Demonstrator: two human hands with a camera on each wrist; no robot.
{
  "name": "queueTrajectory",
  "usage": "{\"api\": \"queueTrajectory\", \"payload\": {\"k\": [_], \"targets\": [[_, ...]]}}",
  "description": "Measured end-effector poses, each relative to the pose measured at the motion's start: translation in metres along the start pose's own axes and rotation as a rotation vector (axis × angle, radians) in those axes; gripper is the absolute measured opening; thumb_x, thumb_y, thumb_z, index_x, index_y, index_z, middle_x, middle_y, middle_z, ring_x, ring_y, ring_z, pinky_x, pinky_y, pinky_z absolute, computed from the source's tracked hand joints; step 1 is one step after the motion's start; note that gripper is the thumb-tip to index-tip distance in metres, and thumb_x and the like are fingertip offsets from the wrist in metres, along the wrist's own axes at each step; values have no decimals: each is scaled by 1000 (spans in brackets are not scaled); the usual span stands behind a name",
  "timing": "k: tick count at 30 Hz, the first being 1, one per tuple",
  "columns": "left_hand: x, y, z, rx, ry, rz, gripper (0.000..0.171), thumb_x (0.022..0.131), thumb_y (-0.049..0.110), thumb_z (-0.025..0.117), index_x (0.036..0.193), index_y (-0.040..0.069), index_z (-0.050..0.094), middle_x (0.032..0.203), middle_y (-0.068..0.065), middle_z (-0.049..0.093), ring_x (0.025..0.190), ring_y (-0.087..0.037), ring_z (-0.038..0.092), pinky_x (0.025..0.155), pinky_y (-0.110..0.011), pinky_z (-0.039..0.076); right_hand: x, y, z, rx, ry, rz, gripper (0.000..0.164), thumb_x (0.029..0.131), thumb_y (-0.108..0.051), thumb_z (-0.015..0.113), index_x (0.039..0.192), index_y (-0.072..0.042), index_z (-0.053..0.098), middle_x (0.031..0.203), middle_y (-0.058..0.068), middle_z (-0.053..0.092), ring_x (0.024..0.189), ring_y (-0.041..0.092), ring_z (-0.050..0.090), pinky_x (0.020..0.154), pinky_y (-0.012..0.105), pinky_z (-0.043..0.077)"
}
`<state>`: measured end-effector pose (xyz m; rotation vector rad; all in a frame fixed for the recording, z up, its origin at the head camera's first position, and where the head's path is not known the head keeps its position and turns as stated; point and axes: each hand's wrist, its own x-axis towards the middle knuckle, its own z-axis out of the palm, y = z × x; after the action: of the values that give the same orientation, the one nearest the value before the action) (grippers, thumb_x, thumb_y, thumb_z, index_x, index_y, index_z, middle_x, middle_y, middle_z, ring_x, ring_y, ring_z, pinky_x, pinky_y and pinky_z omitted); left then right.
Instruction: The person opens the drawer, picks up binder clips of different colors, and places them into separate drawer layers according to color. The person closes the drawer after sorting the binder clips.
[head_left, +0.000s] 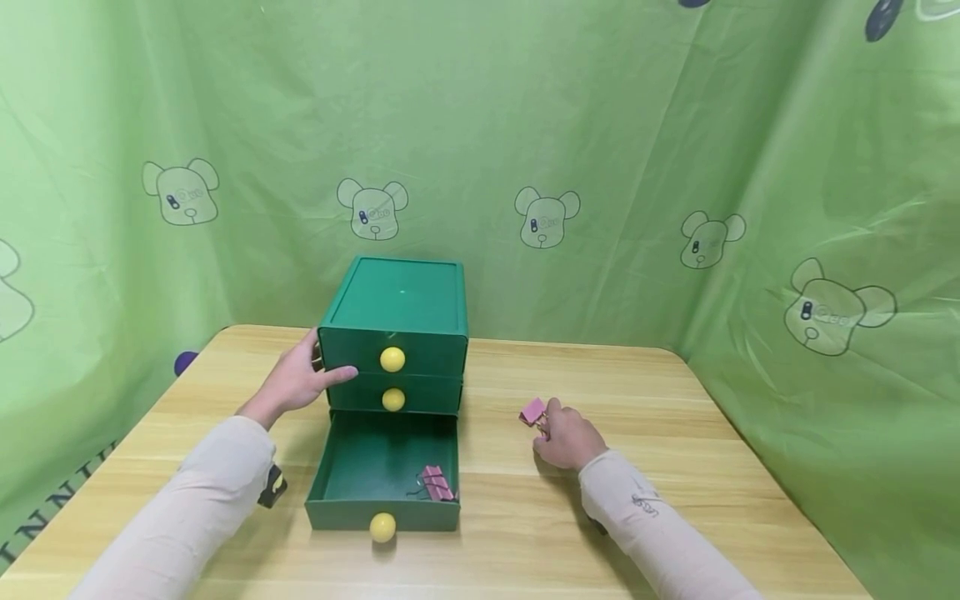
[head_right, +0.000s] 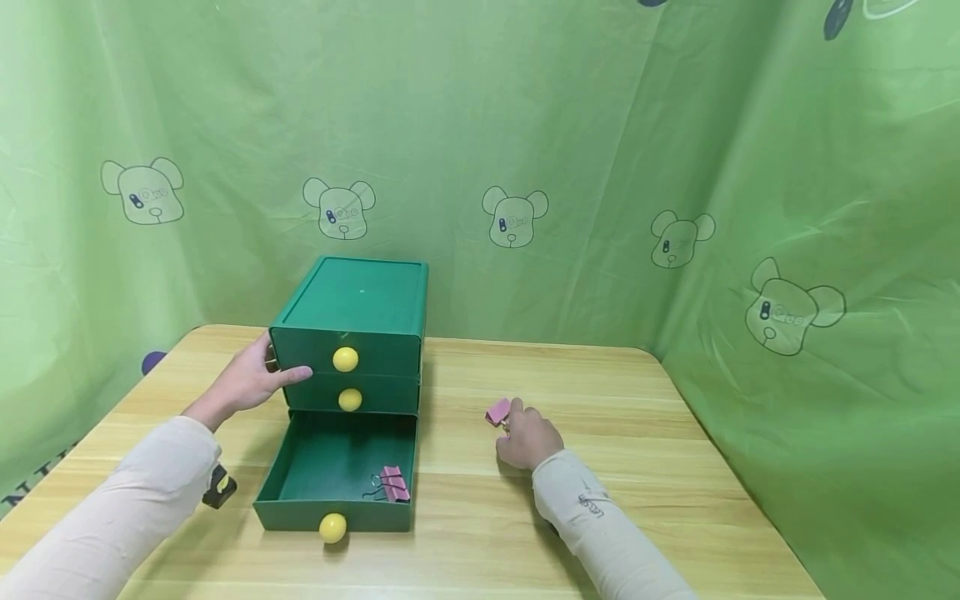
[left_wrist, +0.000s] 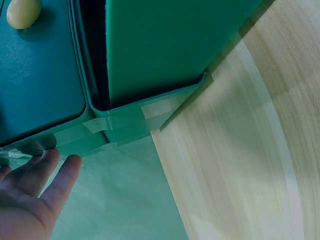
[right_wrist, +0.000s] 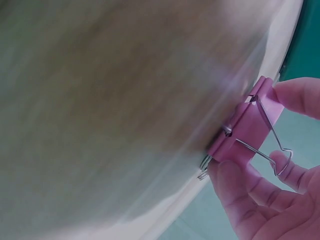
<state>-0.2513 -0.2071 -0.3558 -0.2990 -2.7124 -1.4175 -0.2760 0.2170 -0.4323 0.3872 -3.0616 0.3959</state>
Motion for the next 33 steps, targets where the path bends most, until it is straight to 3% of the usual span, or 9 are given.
{"api": "queueTrajectory", "payload": {"k": [12, 33], "targets": [[0, 0, 0, -10, -1, 3, 94, 89, 40, 70, 154, 5, 13, 149, -29, 31, 134, -52, 31, 104, -60, 34, -2, 3, 0, 10, -1, -6, 31, 78, -14, 68, 97, -4, 46, 75, 6, 49, 64, 22, 50, 58, 36, 48], [1, -2, -1, -17, -5, -12, 96, 88, 42, 70, 155, 7, 12, 150, -29, 30, 134, -52, 30, 103, -61, 34, -5, 5, -7, 9, 17, -22, 45, 74, -11, 69, 111, 3, 47, 90, 14, 49, 75, 26, 52, 74, 44, 54]]}}
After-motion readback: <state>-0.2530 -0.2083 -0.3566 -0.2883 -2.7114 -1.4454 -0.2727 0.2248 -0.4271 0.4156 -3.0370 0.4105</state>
